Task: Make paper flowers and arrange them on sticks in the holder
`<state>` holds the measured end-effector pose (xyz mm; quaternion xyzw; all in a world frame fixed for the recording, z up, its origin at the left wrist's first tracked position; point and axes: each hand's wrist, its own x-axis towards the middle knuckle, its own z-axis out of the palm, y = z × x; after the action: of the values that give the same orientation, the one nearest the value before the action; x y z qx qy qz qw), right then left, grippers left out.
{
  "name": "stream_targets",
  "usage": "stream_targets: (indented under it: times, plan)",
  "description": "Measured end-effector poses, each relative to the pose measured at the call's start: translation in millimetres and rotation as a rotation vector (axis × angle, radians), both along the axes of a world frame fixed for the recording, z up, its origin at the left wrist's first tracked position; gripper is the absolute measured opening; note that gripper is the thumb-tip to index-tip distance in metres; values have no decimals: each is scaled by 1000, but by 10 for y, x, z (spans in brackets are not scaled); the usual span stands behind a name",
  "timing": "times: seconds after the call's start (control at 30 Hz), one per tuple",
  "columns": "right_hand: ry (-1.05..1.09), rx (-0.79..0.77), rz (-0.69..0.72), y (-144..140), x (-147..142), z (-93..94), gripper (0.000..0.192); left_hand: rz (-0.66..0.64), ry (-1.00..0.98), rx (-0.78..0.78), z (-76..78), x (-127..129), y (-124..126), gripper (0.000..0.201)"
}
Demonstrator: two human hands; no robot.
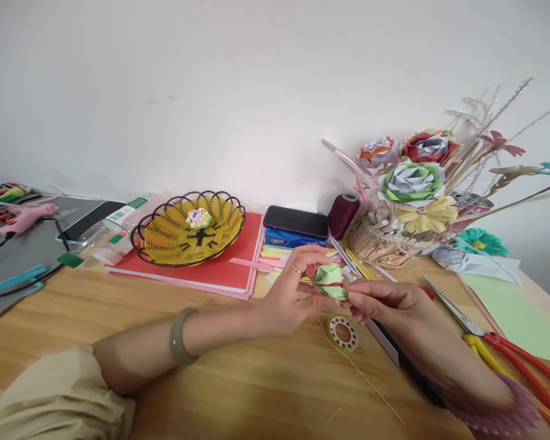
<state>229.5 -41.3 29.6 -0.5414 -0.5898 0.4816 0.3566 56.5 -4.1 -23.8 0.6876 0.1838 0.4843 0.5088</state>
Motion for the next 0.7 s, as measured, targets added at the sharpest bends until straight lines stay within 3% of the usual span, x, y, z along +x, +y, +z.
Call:
stream_targets:
  times: [0.1,0.23,0.43,0.6,0.7]
  plan:
    - [-68,91,-55,-8,4,34,32,-9,-26,-139,41,10,-2,37]
    - [-53,132,-87,-18,-21,50,28,-122,-117,-341,78,42,-17,34]
    - [-23,118,-77,-57,-39,47,30,-148,-123,-409,58,57,-14,58]
    - [-139,356,-228,-75,-3,6,24,-245,-197,-679,39,49,28,53]
    - [-113,449,-256,-65,0,-17,14,-369,-237,-743,34,43,62,51]
